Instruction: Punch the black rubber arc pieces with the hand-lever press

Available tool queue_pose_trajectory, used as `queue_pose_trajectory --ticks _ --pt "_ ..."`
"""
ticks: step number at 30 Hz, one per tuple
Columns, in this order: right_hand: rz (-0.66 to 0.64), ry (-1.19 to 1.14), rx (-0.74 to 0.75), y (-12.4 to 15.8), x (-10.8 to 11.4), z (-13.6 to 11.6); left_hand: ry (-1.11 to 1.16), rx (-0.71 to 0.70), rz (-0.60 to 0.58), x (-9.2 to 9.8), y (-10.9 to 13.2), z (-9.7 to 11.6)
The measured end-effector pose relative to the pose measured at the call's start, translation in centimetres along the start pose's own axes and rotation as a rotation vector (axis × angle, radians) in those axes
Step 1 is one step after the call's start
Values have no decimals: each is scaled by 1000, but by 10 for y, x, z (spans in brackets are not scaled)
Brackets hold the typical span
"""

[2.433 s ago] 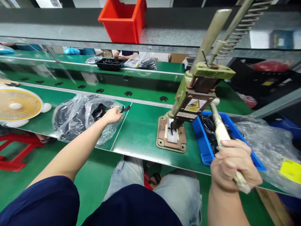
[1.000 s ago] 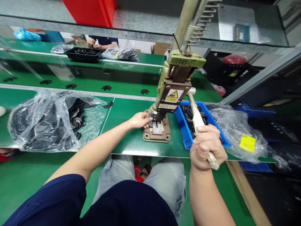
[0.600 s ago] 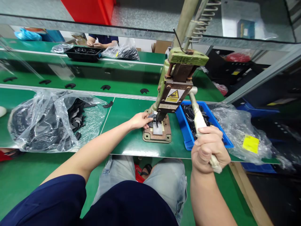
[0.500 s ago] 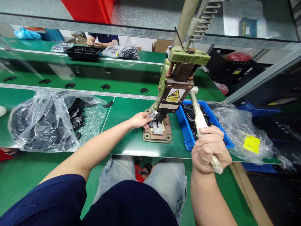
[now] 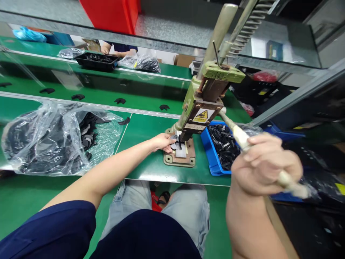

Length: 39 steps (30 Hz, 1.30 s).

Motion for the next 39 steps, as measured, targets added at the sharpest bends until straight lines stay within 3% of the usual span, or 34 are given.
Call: queue_pose_trajectory --ticks 3,6,8,11,14,17,20,25,30,33,37,39 --pt "-81 -59 -71 -52 -20 18 14 -31 0 -2 3 2" --pt "-182 30 -125 -70 -25 35 53 -90 -13 -2 13 6" --pt "-175 153 -96 -51 -11 37 65 -163 -17 -1 27 9" --pt "-127 402 -250 18 19 45 27 -295 -39 2 57 12" --pt "-468 330 -614 112 7 57 -5 -386 -73 0 92 14" --pt "-649 192 -727 170 -20 46 -31 -415 -97 -6 121 16" --pt "-634 116 -751 189 -41 37 -66 -416 -119 -15 138 16" --pt "-534 110 -731 195 -50 27 -50 -410 -144 -23 150 17" --pt "-625 132 -676 186 -52 16 -57 -358 -271 -23 145 14" --pt "-763 166 -607 176 -53 14 -164 -361 -197 -14 138 14" --pt "-889 231 -511 168 -50 14 -404 -532 235 9 151 31" --pt "-916 253 -472 168 -49 13 -546 -672 383 7 166 44"
Point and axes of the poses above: each hand's wrist, its own y-axis away from the middle knuckle, its own x-axis out of the back of the hand, z = x × y, the point moved 8 cm from there along -y, towards the middle knuckle, and after that the axes turned 8 degrees about -y, right-handed, at the moved point
